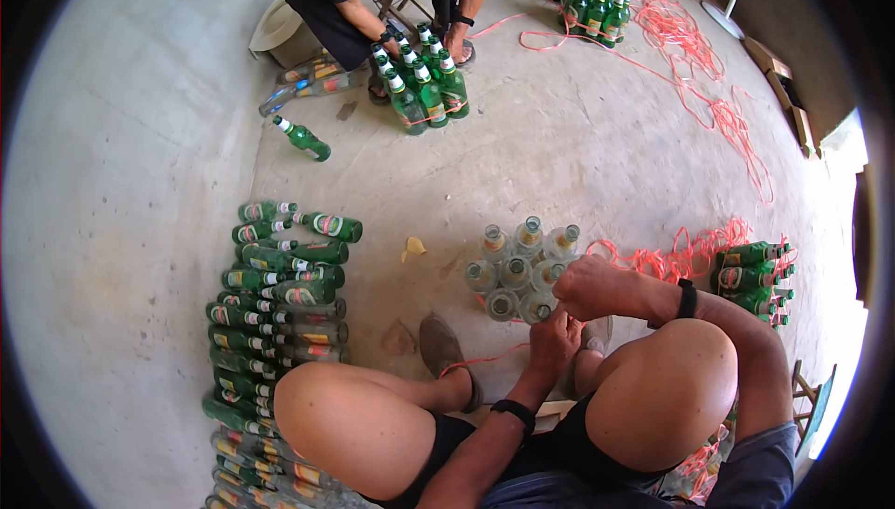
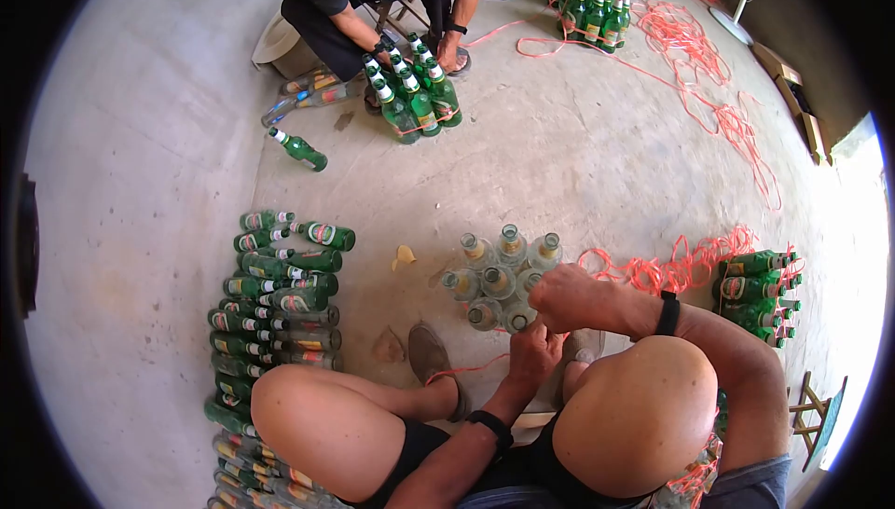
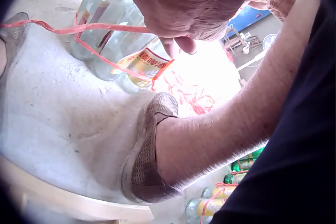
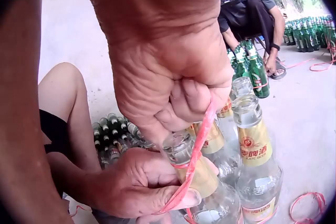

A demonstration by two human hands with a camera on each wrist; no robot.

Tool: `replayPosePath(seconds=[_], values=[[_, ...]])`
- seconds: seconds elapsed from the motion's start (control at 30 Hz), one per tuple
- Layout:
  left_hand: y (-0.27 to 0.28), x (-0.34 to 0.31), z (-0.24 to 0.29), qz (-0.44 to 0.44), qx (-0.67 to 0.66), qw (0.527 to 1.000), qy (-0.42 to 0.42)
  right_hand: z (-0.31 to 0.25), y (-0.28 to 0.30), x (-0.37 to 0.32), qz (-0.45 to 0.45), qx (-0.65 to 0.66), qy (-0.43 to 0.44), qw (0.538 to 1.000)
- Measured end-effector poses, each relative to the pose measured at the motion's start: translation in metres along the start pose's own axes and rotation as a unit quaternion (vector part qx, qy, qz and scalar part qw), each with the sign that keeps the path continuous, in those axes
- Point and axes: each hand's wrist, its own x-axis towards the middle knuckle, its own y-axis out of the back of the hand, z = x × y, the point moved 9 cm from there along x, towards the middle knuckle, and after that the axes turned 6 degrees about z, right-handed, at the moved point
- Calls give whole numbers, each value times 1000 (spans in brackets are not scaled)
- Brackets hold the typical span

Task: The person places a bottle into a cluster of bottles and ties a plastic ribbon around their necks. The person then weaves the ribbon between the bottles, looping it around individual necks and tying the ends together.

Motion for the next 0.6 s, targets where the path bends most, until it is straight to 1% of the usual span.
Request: replayPosePath(seconds=[0.2,0.3,0.4,0.5,0.6], values=[[3,4,7,-12,-5,1000,-9,11,-2,-2,0,35,-36,999],[4,6,8,-14,-2,1000,-6,14,2,-3,15,53,-48,997],[8,8,13,-4,-26,1000,-3,15,3,-4,62,77,-35,995],[7,8,13,-10,-28,999,13,21,1,-6,36,61,-67,995],[8,6,11,-2,-8,1000,-5,19,10,-9,84,70,-25,994]])
